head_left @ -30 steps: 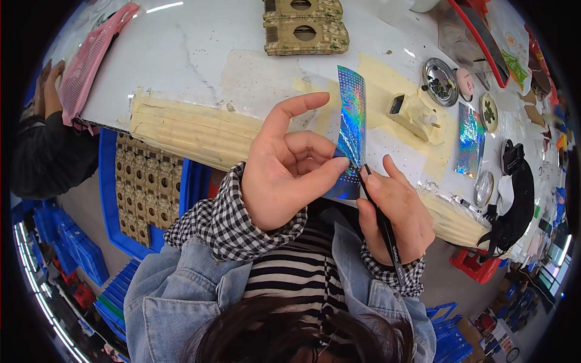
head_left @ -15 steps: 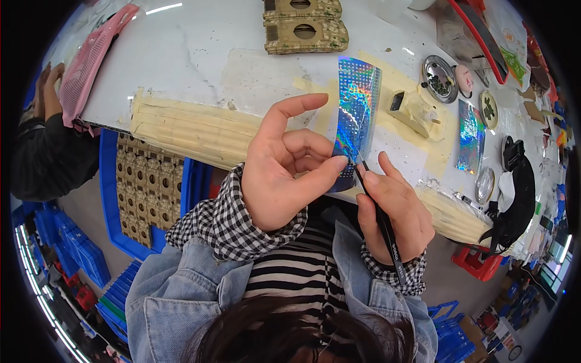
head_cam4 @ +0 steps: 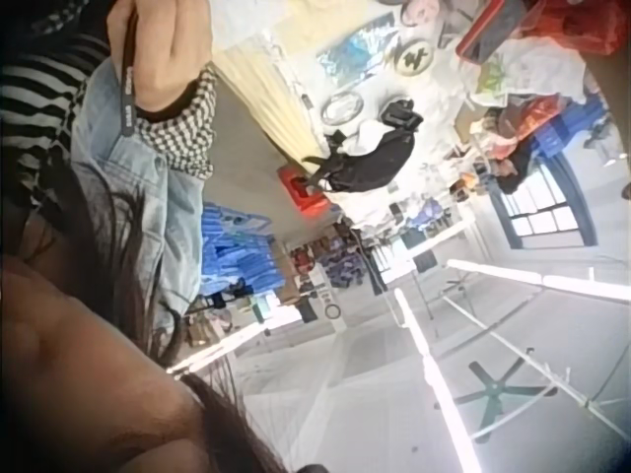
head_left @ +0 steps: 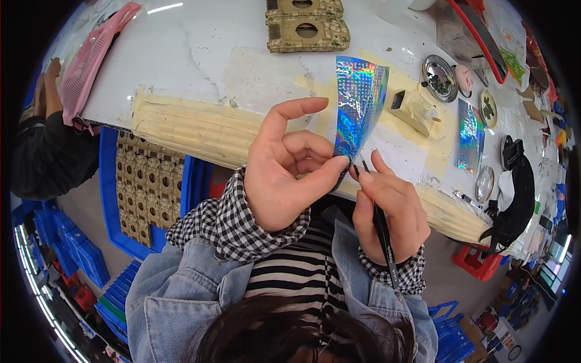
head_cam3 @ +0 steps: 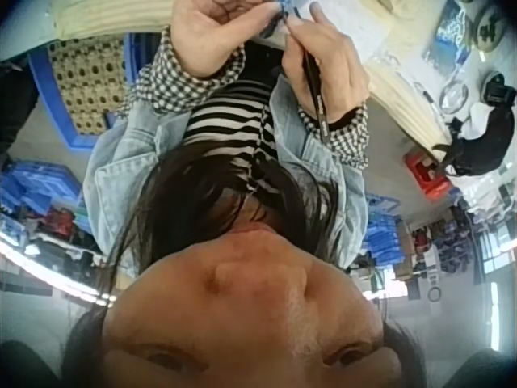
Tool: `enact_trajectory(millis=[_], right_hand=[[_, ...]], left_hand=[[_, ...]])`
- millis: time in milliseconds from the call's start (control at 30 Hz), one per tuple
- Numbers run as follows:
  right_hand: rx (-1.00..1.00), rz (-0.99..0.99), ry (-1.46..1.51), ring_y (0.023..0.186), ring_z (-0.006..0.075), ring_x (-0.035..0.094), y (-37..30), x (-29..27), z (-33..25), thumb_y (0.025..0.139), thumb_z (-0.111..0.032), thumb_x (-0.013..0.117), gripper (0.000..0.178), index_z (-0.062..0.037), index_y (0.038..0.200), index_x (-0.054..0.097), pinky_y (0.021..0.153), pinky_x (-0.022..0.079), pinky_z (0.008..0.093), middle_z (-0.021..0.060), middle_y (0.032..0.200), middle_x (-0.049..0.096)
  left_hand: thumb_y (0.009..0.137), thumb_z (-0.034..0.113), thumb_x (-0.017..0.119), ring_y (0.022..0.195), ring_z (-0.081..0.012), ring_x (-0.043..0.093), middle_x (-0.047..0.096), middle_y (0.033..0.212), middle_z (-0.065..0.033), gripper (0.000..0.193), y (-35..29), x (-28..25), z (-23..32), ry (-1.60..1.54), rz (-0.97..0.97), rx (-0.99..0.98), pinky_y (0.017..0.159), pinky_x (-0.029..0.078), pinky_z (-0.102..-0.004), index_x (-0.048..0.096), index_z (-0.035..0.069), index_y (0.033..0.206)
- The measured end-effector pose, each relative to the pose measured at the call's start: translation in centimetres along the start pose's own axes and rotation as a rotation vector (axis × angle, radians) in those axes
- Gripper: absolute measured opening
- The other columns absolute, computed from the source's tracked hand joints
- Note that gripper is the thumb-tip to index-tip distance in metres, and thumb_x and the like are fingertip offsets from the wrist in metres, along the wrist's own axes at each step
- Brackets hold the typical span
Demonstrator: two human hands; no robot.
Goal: Assembling or inspecting small holographic components using tweezers at a workbench.
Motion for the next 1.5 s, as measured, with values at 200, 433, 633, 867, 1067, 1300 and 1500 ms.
enact_trajectory(millis=[200,433,633,867,1067,1300,1500], right_hand=[[-0.007,0.012,0.006,0.081,0.026,0.067,0.07,0.17,-0.08,0.069,0.013,0.067,0.028,0.0047,0.096,0.064,0.087,0.054,0.0452,0.0157,0.086,0.065],[-0.003,0.012,0.003,0.081,0.0259,0.067,0.12,0.26,-0.22,0.069,0.013,0.067,0.027,0.0047,0.095,0.063,0.086,0.054,0.045,0.0156,0.085,0.065],[0.002,0.015,-0.001,0.08,0.0257,0.067,0.15,0.39,-0.34,0.07,0.013,0.067,0.026,0.0043,0.094,0.064,0.086,0.054,0.0449,0.0155,0.085,0.065],[-0.031,0.006,-0.034,0.082,0.0256,0.066,-0.09,0.56,-0.34,0.071,0.012,0.068,0.028,0.0044,0.097,0.064,0.087,0.053,0.0452,0.015,0.087,0.064],[-0.042,-0.029,-0.037,0.086,0.0252,0.065,-0.13,0.34,-0.67,0.071,0.011,0.069,0.03,0.0039,0.1,0.063,0.09,0.051,0.0473,0.0155,0.09,0.064],[-0.055,-0.021,-0.033,0.087,0.0256,0.065,-0.29,0.44,-0.59,0.072,0.01,0.069,0.03,0.0042,0.101,0.063,0.09,0.051,0.0477,0.0161,0.091,0.064],[-0.058,-0.051,-0.053,0.088,0.0265,0.066,-0.01,0.39,-0.65,0.071,0.01,0.069,0.029,0.0038,0.098,0.064,0.09,0.052,0.047,0.0164,0.09,0.064]], left_hand=[[0.082,-0.007,0.062,0.078,-0.0078,0.062,0.064,0.082,-0.0057,0.06,-0.01,-0.2,-0.07,-0.041,0.0,-0.026,0.07,0.05,-0.0191,0.029,-0.004,0.132],[0.081,-0.007,0.062,0.079,-0.0082,0.062,0.065,0.083,-0.0061,0.059,-0.04,-0.38,-0.14,-0.075,-0.009,-0.013,0.07,0.05,-0.0192,0.03,-0.003,0.131],[0.081,-0.007,0.062,0.08,-0.0078,0.062,0.065,0.083,-0.0055,0.059,-0.16,-0.54,-0.08,-0.057,-0.009,-0.017,0.07,0.05,-0.0189,0.031,-0.003,0.13],[0.081,-0.007,0.063,0.08,-0.0078,0.062,0.065,0.083,-0.0055,0.058,-0.2,-0.4,0.09,-0.067,0.007,-0.026,0.071,0.05,-0.0191,0.031,-0.003,0.13],[0.081,-0.007,0.063,0.081,-0.0089,0.062,0.065,0.082,-0.006,0.058,-0.22,-0.59,0.25,-0.113,-0.005,-0.041,0.072,0.05,-0.0201,0.031,-0.003,0.13],[0.081,-0.007,0.063,0.081,-0.0091,0.062,0.065,0.082,-0.0061,0.059,-0.28,-0.72,0.15,-0.138,-0.002,-0.037,0.071,0.05,-0.0204,0.031,-0.004,0.13],[0.081,-0.008,0.063,0.081,-0.0081,0.062,0.065,0.082,-0.0051,0.058,-0.3,-0.71,0.07,-0.13,0.014,-0.029,0.072,0.05,-0.0199,0.032,-0.003,0.129]])
Point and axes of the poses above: each hand's wrist, its own y-axis towards the middle knuckle, its own x-axis out of the palm, z = x × y, the point moved 1 cm from there along y, towards the middle knuckle
